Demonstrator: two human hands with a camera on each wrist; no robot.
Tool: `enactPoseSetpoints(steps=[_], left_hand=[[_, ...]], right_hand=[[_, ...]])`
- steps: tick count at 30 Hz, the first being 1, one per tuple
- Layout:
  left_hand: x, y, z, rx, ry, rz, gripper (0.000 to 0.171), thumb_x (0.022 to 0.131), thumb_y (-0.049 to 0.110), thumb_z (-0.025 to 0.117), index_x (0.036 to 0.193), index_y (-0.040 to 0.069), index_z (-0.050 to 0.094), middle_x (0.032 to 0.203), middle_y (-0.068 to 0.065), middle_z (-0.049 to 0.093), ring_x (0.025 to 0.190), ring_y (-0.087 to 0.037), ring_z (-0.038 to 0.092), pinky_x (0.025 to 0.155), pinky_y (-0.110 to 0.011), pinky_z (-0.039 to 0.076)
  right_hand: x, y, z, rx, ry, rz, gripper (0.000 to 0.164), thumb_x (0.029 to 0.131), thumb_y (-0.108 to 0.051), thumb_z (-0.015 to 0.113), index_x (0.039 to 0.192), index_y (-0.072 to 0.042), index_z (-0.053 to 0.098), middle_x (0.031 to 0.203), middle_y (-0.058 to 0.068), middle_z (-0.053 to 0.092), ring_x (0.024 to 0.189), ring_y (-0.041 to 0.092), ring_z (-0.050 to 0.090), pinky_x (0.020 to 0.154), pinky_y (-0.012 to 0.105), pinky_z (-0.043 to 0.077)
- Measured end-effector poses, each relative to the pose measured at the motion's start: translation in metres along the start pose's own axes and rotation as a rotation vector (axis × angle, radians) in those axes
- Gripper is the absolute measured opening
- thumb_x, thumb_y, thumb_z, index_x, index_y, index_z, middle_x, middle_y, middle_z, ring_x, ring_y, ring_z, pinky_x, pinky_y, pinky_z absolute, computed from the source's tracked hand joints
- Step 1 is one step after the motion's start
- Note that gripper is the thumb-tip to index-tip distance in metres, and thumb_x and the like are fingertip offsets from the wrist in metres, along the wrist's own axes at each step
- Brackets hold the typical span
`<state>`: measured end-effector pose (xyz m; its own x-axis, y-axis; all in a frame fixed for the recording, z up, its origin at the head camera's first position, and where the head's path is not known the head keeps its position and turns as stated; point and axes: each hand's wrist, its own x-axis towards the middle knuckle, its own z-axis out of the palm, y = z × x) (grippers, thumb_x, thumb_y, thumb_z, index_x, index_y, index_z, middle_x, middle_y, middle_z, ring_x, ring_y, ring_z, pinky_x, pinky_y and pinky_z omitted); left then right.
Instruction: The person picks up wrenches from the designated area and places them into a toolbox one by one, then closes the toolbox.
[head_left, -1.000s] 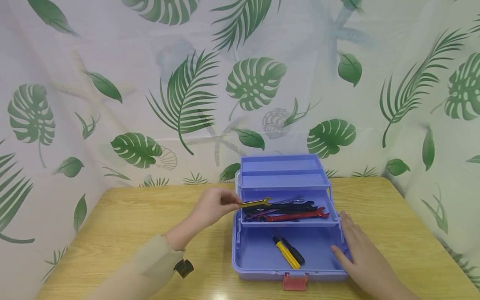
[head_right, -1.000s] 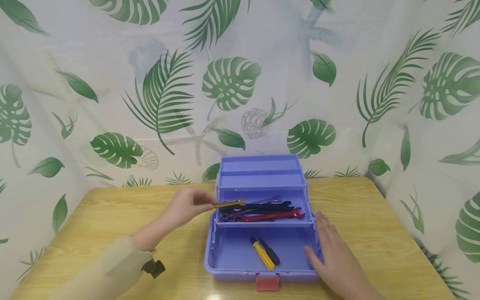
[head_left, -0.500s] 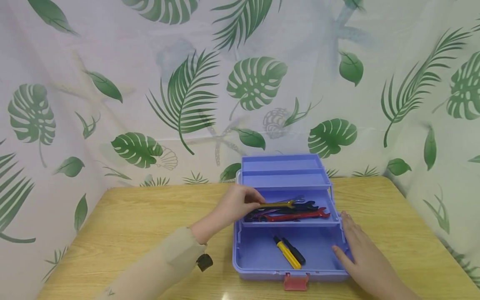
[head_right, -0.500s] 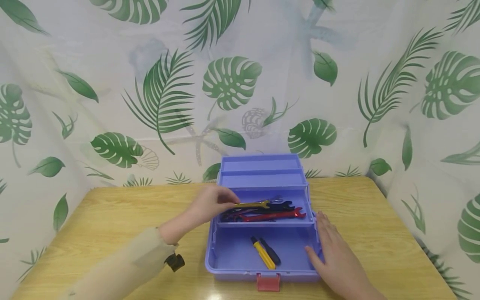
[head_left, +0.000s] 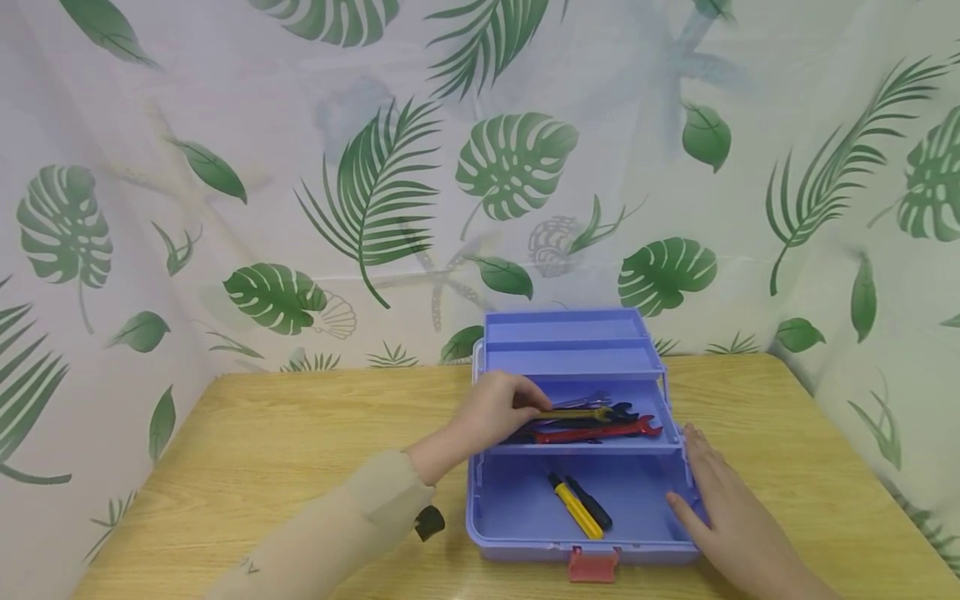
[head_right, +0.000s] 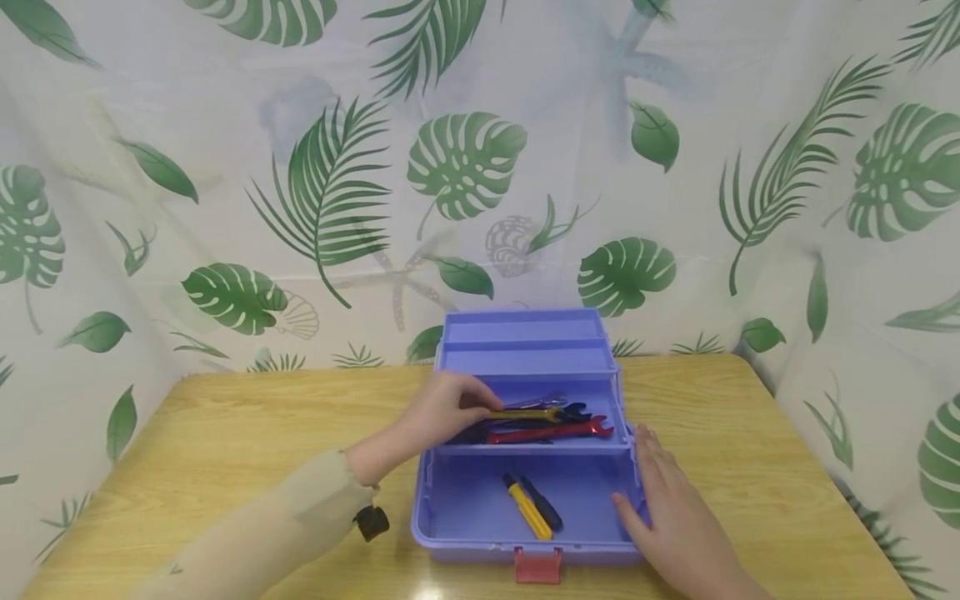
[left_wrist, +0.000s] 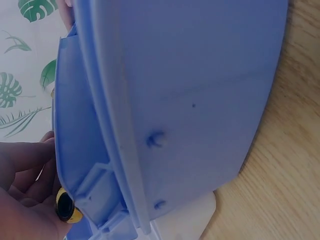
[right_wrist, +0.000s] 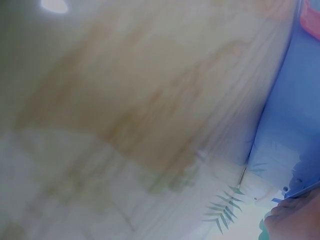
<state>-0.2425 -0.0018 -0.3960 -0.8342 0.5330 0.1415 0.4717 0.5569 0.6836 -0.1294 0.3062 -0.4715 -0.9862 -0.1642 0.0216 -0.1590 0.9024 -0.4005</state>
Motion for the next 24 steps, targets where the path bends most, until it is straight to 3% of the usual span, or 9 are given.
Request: enactPoseSetpoints(steps=[10,14,24], left_hand=[[0.0058,-0.0016,0.0098,-0.013,-0.038,-0.020,0.016,0.099,-0.002,0.071,0.107,0.004,0.083,0.107,-0.009,0.083,0.102,-0.023,0.077,0.087,-0.023,0.061],[0.0071,-0.0008,0.0100,-0.027,-0.038,-0.017,0.017,0.099,-0.004,0.069,0.108,0.003,0.082,0.108,-0.010,0.082,0.105,-0.024,0.077,0.092,-0.027,0.062],[0.0104,0.0002,0.0086,-0.027,-0.036,-0.009,0.018,0.096,-0.006,0.072,0.108,0.003,0.082,0.108,-0.011,0.082,0.104,-0.025,0.077,0.090,-0.025,0.061]], right_hand=[[-0.0006,0.0004,0.0001,0.017,-0.009,0.003,0.091,0.108,-0.044,0.057,0.168,0.004,0.009,0.173,0.032,0.017,0.156,0.057,0.025,0.118,0.078,0.030],[-0.0004,0.0013,0.0002,0.010,-0.006,0.001,0.090,0.108,-0.044,0.057,0.168,0.005,0.010,0.173,0.033,0.018,0.155,0.058,0.025,0.118,0.077,0.030],[-0.0011,0.0013,0.0008,0.007,-0.002,-0.002,0.090,0.108,-0.043,0.057,0.168,0.005,0.010,0.173,0.032,0.018,0.155,0.057,0.025,0.118,0.077,0.030]])
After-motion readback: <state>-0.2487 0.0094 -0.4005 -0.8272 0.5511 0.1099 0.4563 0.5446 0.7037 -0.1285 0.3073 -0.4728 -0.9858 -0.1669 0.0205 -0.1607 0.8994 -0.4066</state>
